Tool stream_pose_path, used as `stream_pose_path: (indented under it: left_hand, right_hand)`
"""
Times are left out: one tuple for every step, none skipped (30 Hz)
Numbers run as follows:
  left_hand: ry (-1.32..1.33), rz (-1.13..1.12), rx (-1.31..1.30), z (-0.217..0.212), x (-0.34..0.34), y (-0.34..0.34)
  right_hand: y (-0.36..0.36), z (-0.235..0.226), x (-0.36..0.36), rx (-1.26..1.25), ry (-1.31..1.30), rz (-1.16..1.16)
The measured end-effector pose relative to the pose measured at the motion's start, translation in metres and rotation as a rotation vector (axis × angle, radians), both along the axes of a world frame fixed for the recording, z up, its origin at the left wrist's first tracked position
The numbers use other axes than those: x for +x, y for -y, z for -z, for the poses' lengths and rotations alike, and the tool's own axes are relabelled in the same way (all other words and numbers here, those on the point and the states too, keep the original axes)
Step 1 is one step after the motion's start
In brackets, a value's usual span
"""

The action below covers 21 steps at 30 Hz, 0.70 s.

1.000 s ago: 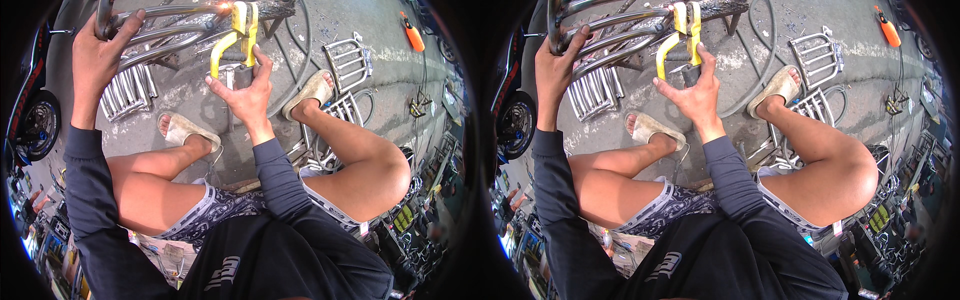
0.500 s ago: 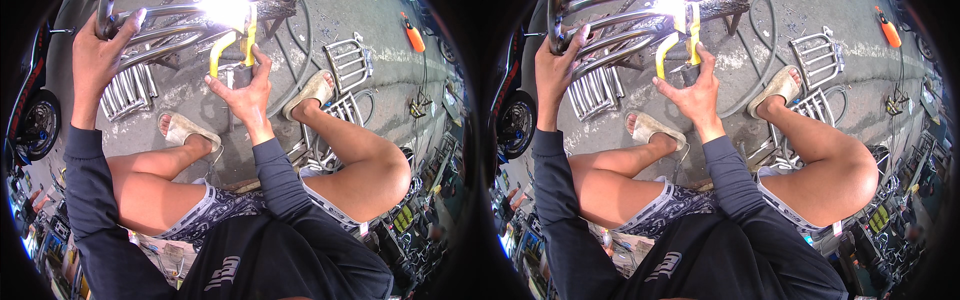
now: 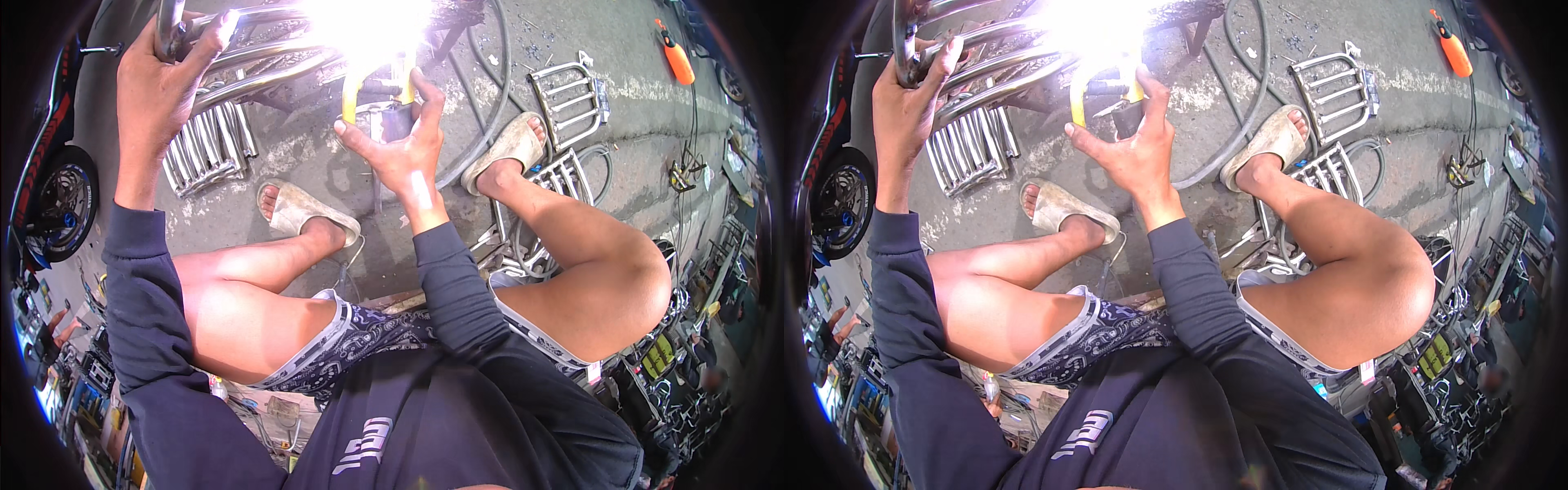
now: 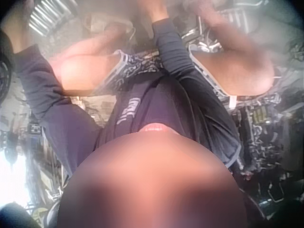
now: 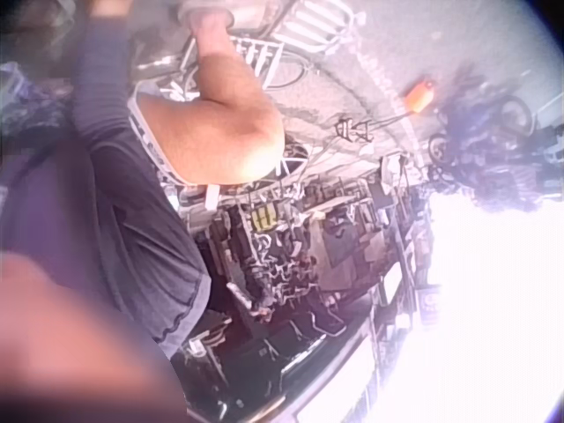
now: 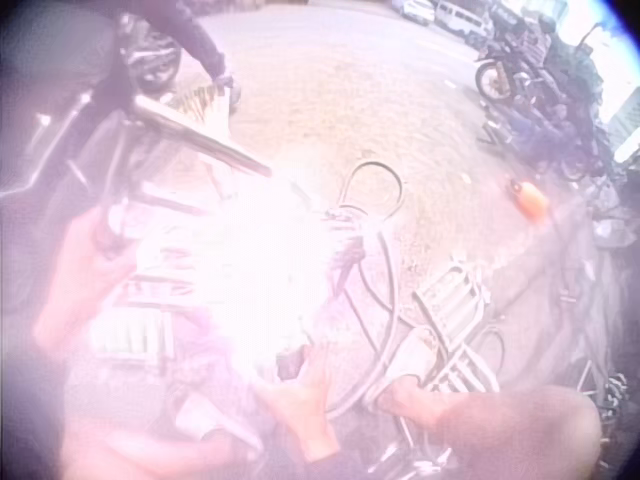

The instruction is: The person sits on the ground and uses a handheld welding torch to join metal bars on a tubular frame. They repeatedly position the torch, create welds along the joints, and adjust the frame as needed.

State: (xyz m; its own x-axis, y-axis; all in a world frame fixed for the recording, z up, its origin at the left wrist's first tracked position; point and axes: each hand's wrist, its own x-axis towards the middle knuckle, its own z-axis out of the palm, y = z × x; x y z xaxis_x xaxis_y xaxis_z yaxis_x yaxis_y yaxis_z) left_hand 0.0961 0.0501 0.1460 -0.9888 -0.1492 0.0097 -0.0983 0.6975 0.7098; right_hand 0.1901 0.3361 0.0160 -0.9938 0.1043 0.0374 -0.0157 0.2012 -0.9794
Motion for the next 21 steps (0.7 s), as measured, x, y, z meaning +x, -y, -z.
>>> stream_pose_path:
  left_hand:
    - [-0.019,0.019,-0.042,-0.0004,-0.0001,-0.001]
    - [-0.038,0.038,-0.084,-0.0017,-0.0001,-0.0017]
    - [-0.057,0.056,-0.127,-0.003,0.0,-0.0027]
    - [-0.052,0.057,-0.141,-0.0042,0.0,-0.0037]
    - [-0.048,0.059,-0.155,-0.0056,-0.0001,-0.0045]
    - [-0.045,0.062,-0.168,-0.0064,-0.0004,-0.0055]
    - [-0.055,0.066,-0.161,-0.007,-0.0006,-0.0063]
    - [-0.065,0.069,-0.155,-0.0073,-0.0005,-0.0071]
    - [-0.074,0.072,-0.148,-0.0072,-0.0002,-0.0078]
    - [-0.062,0.066,-0.155,-0.0075,0.0,-0.0079]
    - [-0.05,0.06,-0.161,-0.0074,0.0002,-0.0078]
    - [-0.039,0.054,-0.168,-0.0072,0.0005,-0.0075]
    - [-0.049,0.054,-0.165,-0.0067,0.0007,-0.0071]
    - [-0.059,0.054,-0.162,-0.0059,0.0008,-0.0066]
    - [-0.07,0.053,-0.159,-0.005,0.001,-0.0059]
    - [-0.055,0.051,-0.128,-0.0042,0.0007,-0.0051]
    - [-0.041,0.048,-0.098,-0.0038,0.0009,-0.0039]
    - [-0.026,0.046,-0.068,-0.003,0.001,-0.003]
    - [-0.048,0.055,-0.071,-0.002,0.0007,-0.0022]
    - [-0.07,0.065,-0.073,-0.001,0.0003,-0.0017]
    - [-0.092,0.076,-0.075,-0.0002,0.0,-0.0013]
  right_hand:
    - [-0.0004,-0.0003,0.0007,-0.052,-0.003,0.003]
    - [-0.0004,0.0001,0.0,-0.067,-0.01,0.009]
    - [-0.0001,0.0005,-0.0009,-0.088,-0.028,0.011]
    - [-0.0004,0.0007,-0.0011,-0.116,-0.038,0.01]
    - [-0.0007,0.0008,-0.0013,-0.073,-0.043,0.005]
    - [-0.0014,0.0009,-0.0014,-0.037,-0.04,-0.002]
    - [-0.0019,0.0011,-0.0016,0.003,-0.042,-0.009]
    - [-0.0015,0.0012,-0.0018,-0.01,-0.034,-0.006]
    - [-0.0011,0.0014,-0.0017,-0.02,-0.03,-0.002]
    - [-0.0012,0.0013,-0.0015,-0.028,-0.027,-0.002]
    - [-0.0015,0.0012,-0.0012,-0.021,-0.023,-0.002]
    - [-0.0022,0.001,-0.0011,-0.013,-0.022,-0.006]
    - [-0.0027,0.001,-0.0011,-0.006,-0.025,-0.011]
    - [-0.003,0.0009,-0.0009,0.002,-0.011,-0.012]
    - [-0.0033,0.0008,-0.0005,0.009,-0.001,-0.014]
    - [-0.0037,0.001,-0.0008,0.02,0.007,-0.015]
    - [-0.0036,0.0011,-0.0011,0.011,0.006,-0.013]
    - [-0.0032,0.0014,-0.0013,0.004,0.003,-0.011]
    - [-0.0029,0.0017,-0.0018,-0.002,-0.003,-0.012]
    - [-0.0029,0.0018,-0.0021,-0.001,0.0,-0.012]
    - [-0.0028,0.0019,-0.0024,0.0,0.0,-0.015]
